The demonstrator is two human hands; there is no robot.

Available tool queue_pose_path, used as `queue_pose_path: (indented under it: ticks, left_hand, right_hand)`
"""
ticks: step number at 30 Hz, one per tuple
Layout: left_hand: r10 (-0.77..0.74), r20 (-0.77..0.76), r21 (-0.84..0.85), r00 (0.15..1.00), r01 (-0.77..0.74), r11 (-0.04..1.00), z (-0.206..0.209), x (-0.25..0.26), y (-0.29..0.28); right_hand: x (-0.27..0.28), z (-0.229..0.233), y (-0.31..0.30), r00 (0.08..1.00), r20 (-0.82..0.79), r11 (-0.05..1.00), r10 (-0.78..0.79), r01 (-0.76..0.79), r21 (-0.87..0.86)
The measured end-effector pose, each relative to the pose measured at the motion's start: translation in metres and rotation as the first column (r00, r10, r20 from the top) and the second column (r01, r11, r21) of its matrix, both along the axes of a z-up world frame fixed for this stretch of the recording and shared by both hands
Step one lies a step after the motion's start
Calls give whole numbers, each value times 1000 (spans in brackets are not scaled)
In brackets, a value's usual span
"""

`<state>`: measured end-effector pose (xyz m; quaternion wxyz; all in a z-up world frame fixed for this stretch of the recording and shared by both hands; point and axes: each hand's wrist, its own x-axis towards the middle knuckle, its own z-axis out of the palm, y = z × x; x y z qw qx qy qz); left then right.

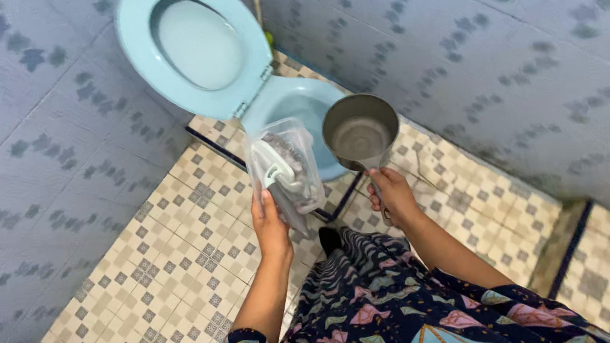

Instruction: The person cleans a blue toilet bowl by scrubbing the interior and exterior with a brush and rinsing the surfaces with water poured from a ladle.

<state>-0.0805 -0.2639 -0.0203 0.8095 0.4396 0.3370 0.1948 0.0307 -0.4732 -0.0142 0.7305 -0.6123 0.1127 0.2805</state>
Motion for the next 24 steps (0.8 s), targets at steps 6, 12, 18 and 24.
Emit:
queue_pose_path:
  ticks: [6,12,18,24]
  left_hand:
    - [-131,-108,-48,985,127,991,22,-55,-52]
    - [-209,-120,-47,970,205,978,29,-104,-107]
    - [-392,-41,-35,919,391,920,40,-133,-164]
    - [-535,-75,-28,842,534,845,52,-134,-247]
  right_hand:
    - [-95,5,-48,991,-87,994,-98,102,43]
    - [-165,15,-100,979,-87,979,-184,191,73]
    - [-211,27,-167,943,-85,940,-323,330,83]
    - [-256,40,-260,879,-83,875,-470,476,85]
